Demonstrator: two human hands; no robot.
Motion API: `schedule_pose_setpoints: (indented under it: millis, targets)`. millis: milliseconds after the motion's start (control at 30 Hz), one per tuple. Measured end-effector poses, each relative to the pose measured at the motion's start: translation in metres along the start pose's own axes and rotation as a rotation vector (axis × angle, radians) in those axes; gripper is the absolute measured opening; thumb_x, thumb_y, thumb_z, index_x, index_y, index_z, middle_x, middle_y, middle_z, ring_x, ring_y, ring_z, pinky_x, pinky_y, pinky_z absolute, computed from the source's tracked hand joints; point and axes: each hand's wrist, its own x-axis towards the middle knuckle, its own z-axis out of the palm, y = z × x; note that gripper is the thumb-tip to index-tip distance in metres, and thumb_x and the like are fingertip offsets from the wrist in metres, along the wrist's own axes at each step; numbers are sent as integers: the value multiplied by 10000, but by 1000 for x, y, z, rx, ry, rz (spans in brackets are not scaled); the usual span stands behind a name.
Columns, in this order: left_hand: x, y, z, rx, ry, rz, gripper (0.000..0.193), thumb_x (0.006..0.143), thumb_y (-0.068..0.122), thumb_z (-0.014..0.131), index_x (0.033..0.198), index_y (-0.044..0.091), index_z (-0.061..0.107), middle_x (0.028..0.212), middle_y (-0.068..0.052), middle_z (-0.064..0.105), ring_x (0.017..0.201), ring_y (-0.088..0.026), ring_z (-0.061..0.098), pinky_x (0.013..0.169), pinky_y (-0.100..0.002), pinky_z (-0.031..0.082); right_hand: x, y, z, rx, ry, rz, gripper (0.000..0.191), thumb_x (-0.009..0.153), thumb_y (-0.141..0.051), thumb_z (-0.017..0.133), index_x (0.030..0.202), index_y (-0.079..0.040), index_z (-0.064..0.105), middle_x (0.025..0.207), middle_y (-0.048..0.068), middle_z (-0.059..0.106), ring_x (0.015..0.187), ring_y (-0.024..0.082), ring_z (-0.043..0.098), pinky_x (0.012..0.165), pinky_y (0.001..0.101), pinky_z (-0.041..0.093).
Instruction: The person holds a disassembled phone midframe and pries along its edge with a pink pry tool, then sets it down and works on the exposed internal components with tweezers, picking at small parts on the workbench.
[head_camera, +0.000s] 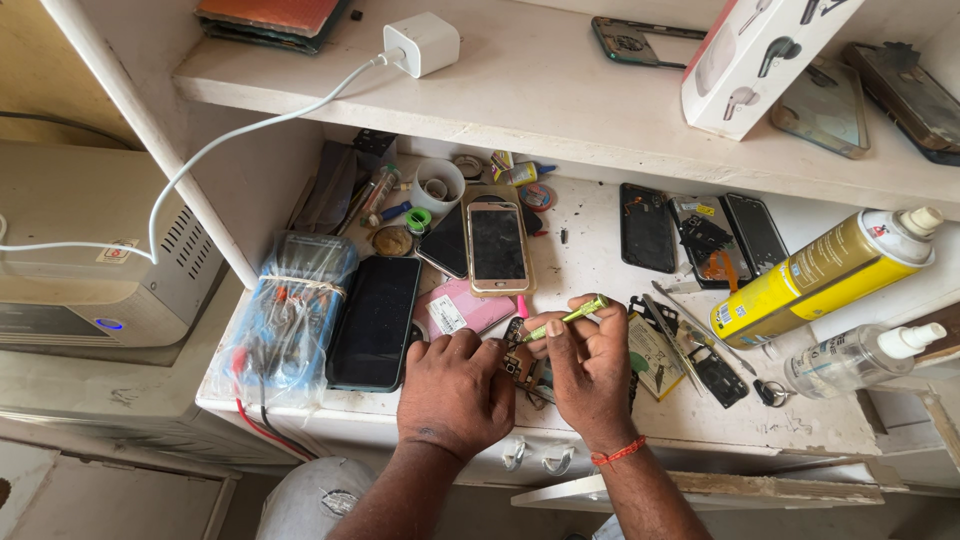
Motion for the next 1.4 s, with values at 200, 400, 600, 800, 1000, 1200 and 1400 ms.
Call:
schedule_pose_setpoints:
  millis: [200,400,600,800,1000,1200,1400]
  targets:
    - [-3,1,4,-27,40,21,206,762,223,661,947,159,728,869,-78,660,838,-293,643,767,-461,428,-3,-3,-1,-44,0,-1,342,1061,-178,553,1268,-23,330,1041,184,743,860,122,695,786,265,592]
    - [-2,1,3,-37,64,30,199,753,211,664,934,153,722,863,-72,664,831,-296,645,762,-462,428,-3,-5,1,-33,7,-11,353,1058,-183,567,1272,-23,336,1044,179,740,860,122,694,786,262,591]
    - [-1,4,1,-50,57,6,231,760,211,644,967,139,714,870,-71,673,840,-287,651,777,-455,430,-4,-6,1,-19,11,-2,355,1057,-187,566,1275,-29,334,1047,180,742,857,124,699,780,262,594]
    - [0,4,-1,-55,47,-13,244,768,204,628,986,130,709,871,-71,678,839,-280,654,785,-453,429,-2,-6,0,-32,4,-7,352,1060,-192,558,1276,-31,331,1046,184,742,875,127,709,786,263,605]
    - [-1,4,0,-66,42,-31,249,779,205,617,999,114,691,872,-69,685,850,-276,662,794,-459,428,-2,-6,0,-34,1,-11,348,1062,-193,556,1272,-28,332,1047,189,746,866,127,706,776,265,601]
    - [0,3,2,-55,64,-2,282,781,215,618,1035,105,673,882,-85,687,849,-288,665,790,-464,427,-2,-6,0,-37,7,-12,342,1061,-190,555,1264,-28,332,1047,191,744,870,126,710,777,264,605]
    - [0,3,3,-34,26,-50,281,795,226,617,1036,109,702,877,-100,687,821,-310,664,789,-462,439,-2,-6,-1,-38,7,-15,344,1064,-198,556,1262,-26,334,1042,191,748,860,124,698,773,265,599]
